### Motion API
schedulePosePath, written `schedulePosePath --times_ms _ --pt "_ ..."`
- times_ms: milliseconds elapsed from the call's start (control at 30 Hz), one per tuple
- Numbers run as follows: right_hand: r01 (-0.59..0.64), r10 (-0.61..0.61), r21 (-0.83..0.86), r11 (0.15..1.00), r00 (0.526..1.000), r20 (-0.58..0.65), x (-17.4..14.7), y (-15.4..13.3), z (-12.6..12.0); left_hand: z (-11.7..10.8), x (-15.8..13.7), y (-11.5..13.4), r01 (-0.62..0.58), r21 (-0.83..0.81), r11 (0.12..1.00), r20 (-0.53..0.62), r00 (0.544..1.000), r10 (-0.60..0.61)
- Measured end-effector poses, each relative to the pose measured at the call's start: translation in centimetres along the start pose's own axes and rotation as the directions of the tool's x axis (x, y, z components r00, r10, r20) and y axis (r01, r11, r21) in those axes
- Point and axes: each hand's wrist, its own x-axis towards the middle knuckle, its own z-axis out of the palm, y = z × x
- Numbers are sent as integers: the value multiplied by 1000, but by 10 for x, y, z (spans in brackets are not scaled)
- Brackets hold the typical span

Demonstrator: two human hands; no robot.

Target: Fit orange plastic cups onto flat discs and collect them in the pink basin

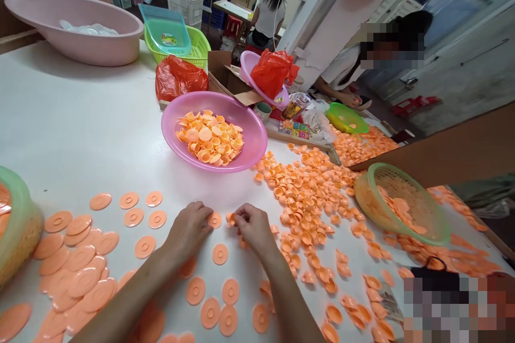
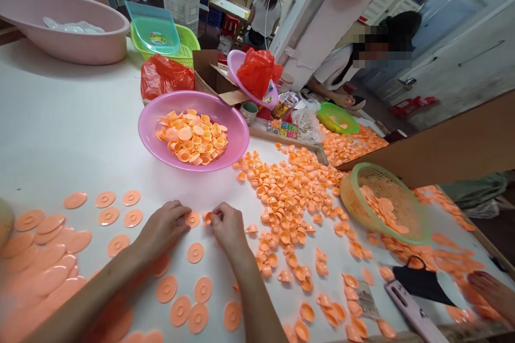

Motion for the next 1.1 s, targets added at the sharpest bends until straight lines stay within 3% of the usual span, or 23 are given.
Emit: schedulePosePath --times_ms 100,233,400,533,667,867,1100 --pt "13 -14 17 1000 999 46 2 -8 26 4 -1 -5 -4 -31 1000 -4 1000 4" --pt "57 -57 -65 996 998 10 3 -14 43 2 1 -7 -30 -40 999 13 999 31" --pt "84 -81 -117 990 996 26 2 -19 42 -12 10 -3 210 -297 932 151 974 -171" --pt "119 -120 -122 985 993 1 -4 -16 48 -10 11 6 345 -214 914 94 938 -333" --pt "139 -146 -112 984 988 -49 -9 -11 55 -4 5 12 345 -167 924 54 939 -340" --pt "84 -84 -17 996 996 -39 -2 -8 58 -8 14 12 396 -67 916 85 917 -391" --pt "137 -134 80 987 990 -41 -15 -12 48 -4 -1 13 237 -180 955 -44 968 -249"
